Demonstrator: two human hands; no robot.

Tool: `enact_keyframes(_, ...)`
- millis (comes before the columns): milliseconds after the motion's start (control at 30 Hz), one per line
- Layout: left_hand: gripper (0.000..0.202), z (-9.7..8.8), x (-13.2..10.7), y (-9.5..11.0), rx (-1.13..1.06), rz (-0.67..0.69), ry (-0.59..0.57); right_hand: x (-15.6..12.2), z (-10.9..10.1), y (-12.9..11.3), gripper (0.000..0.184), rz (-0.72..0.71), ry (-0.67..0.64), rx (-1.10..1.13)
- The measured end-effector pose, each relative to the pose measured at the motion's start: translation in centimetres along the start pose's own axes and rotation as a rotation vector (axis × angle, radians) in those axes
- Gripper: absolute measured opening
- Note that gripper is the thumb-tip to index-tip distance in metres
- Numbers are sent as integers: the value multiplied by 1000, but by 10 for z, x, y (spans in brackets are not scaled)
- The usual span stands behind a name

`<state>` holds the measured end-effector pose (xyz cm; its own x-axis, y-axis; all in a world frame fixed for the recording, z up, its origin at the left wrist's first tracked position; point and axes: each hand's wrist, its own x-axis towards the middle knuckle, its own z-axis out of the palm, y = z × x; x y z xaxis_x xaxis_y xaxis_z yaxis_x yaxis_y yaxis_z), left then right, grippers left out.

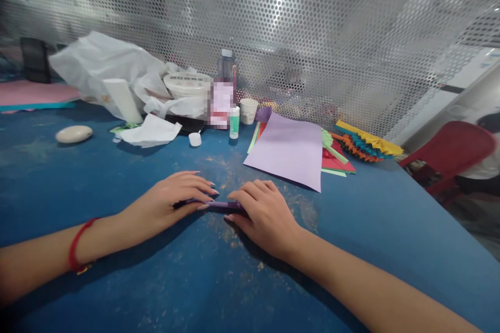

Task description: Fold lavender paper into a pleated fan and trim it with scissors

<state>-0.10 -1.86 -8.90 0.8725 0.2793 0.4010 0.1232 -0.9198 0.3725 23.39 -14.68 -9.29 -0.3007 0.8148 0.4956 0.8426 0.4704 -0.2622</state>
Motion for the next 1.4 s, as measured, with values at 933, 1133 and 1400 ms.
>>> enact_keyframes(933,35,-10,12,13,-1383,-676,451,9,-1,19,30,556,-79,1008)
enact_keyframes(1133,29,-10,12,14,-1548,-651,484,12,-4,5,32,554,-139,1045)
enact_keyframes(1400,29,-10,7,37,-1608,-583,108,-3,6,-54,35,499,-221,1159)
